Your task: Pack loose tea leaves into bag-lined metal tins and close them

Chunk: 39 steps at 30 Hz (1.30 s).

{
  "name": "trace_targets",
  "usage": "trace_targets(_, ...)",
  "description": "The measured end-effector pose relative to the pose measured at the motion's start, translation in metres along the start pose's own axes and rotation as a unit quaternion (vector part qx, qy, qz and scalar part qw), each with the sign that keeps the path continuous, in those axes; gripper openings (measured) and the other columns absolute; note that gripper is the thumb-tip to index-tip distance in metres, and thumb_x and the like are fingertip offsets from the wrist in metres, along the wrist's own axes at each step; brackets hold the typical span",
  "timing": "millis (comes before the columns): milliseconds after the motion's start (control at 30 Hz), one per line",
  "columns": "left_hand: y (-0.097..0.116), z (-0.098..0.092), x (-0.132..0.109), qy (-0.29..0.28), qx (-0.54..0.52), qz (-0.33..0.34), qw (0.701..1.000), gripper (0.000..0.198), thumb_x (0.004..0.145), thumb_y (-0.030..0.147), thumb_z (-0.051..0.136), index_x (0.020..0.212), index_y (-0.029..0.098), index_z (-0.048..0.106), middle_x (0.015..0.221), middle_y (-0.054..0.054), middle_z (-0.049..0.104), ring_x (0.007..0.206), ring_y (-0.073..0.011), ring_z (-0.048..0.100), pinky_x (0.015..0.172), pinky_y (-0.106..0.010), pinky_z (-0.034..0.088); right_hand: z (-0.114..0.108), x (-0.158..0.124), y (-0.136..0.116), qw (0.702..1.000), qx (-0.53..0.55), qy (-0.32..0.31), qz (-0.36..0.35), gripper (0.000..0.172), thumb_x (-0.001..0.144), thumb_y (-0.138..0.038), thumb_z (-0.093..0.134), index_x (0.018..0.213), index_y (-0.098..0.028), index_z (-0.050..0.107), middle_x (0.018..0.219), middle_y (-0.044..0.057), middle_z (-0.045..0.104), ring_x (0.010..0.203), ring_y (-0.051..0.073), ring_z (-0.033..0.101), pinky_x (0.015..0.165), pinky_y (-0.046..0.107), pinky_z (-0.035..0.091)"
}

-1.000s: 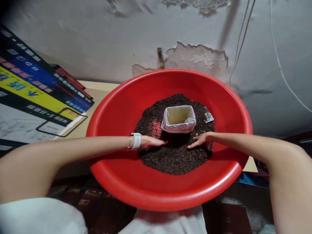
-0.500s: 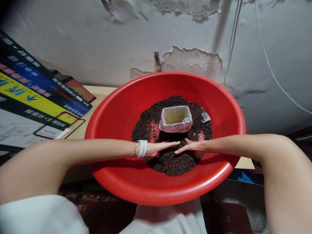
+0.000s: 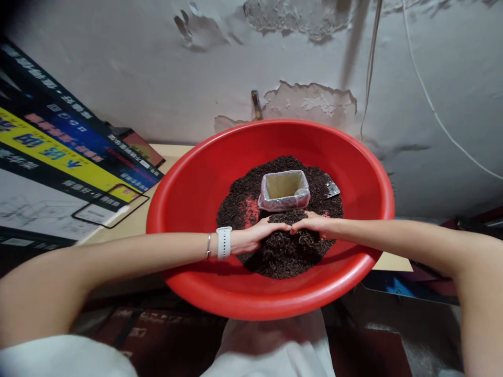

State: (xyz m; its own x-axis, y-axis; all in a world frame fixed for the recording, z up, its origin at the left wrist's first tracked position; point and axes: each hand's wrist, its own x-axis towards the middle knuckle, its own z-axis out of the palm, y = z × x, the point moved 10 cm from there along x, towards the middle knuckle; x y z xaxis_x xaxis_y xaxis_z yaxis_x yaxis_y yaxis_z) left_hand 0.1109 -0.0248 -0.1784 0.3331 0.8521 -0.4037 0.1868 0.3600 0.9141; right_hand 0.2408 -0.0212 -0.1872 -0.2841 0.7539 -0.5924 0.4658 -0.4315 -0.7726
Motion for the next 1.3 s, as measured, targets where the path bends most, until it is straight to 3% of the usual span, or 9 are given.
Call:
trace_targets(133,0.040,0.013,-0.014,-0.015,-0.046,0.045,0.998,0.058,0.055,0.026,0.079,0.110,0.017,0.067,0.126,-0.010,0.068,0.122,-0.0295,0.057,0.111,-0.044,0.041,-0.002,-0.031,-0.018,0.996,0.087,-0.019,0.014,0.051,0.054,-0.023,0.071,0.104,-0.021,0.064,0.086,0.003,0.074,0.082,0.022,0.069,0.075,0.033,0.057)
trace_targets(200,0.058,0.020,-0.019,-0.029,-0.058,0.065,0.996,0.054,0.053,0.023,0.079,0.106,0.019,0.068,0.123,-0.009,0.069,0.119,-0.0295,0.059,0.109,-0.045,0.042,-0.009,-0.045,-0.029,0.996,0.092,-0.011,0.011,0.041,0.054,-0.022,0.070,0.095,-0.021,0.064,0.079,0.001,0.072,0.076,0.021,0.068,0.073,0.032,0.057)
trace_targets(300,0.085,0.022,-0.018,-0.035,-0.079,0.089,0.992,0.044,0.053,0.021,0.076,0.096,0.020,0.068,0.110,-0.008,0.072,0.104,-0.0285,0.065,0.099,-0.046,0.050,-0.028,-0.058,-0.051,0.994,0.103,0.032,-0.018,0.040,0.053,-0.021,0.071,0.092,-0.021,0.063,0.076,0.001,0.072,0.069,0.020,0.066,0.065,0.032,0.056)
trace_targets(467,0.139,-0.004,-0.001,0.022,-0.076,0.185,0.980,0.037,0.056,0.025,0.078,0.090,0.020,0.063,0.087,-0.003,0.070,0.087,-0.0234,0.065,0.089,-0.043,0.052,-0.063,-0.058,-0.110,0.982,0.100,0.112,-0.118,0.032,0.054,-0.021,0.070,0.085,-0.019,0.062,0.067,0.000,0.067,0.060,0.016,0.061,0.054,0.026,0.051)
trace_targets(600,0.166,-0.032,0.016,0.065,-0.115,0.261,0.956,0.041,0.056,0.027,0.078,0.090,0.018,0.058,0.086,-0.001,0.067,0.089,-0.0211,0.064,0.090,-0.040,0.051,-0.079,-0.038,-0.148,0.966,0.120,0.141,-0.180,0.028,0.057,-0.024,0.070,0.082,-0.019,0.058,0.064,-0.001,0.063,0.057,0.014,0.057,0.052,0.026,0.048)
trace_targets(800,0.166,-0.060,0.035,0.100,-0.146,0.298,0.938,0.045,0.054,0.031,0.081,0.086,0.019,0.053,0.080,0.002,0.062,0.083,-0.0176,0.062,0.088,-0.037,0.050,-0.093,-0.006,-0.158,0.946,0.194,0.148,-0.213,0.028,0.059,-0.028,0.068,0.081,-0.020,0.054,0.067,0.000,0.061,0.059,0.014,0.056,0.055,0.025,0.048)
trace_targets(933,0.160,-0.067,0.041,0.103,-0.115,0.306,0.939,0.046,0.054,0.032,0.083,0.087,0.019,0.054,0.081,0.003,0.062,0.084,-0.0174,0.061,0.089,-0.036,0.050,-0.101,-0.008,-0.155,0.930,0.212,0.176,-0.242,0.036,0.057,-0.033,0.066,0.087,-0.022,0.050,0.071,-0.001,0.059,0.063,0.014,0.057,0.056,0.026,0.049)
trace_targets(1067,0.159,-0.060,0.043,0.058,-0.039,0.309,0.949,0.047,0.058,0.034,0.082,0.097,0.017,0.063,0.098,-0.003,0.069,0.099,-0.0208,0.063,0.097,-0.037,0.047,-0.104,-0.019,-0.159,0.907,0.229,0.202,-0.290,0.045,0.054,-0.036,0.068,0.091,-0.023,0.047,0.076,-0.004,0.056,0.068,0.014,0.059,0.068,0.030,0.052)
trace_targets(1300,0.171,-0.045,0.028,-0.024,0.121,0.352,0.928,0.045,0.072,0.037,0.077,0.112,0.019,0.071,0.121,-0.007,0.070,0.116,-0.0262,0.062,0.104,-0.041,0.044,-0.103,-0.015,-0.157,0.911,0.206,0.206,-0.292,0.053,0.054,-0.037,0.069,0.100,-0.025,0.046,0.081,-0.003,0.057,0.071,0.015,0.059,0.067,0.031,0.052)
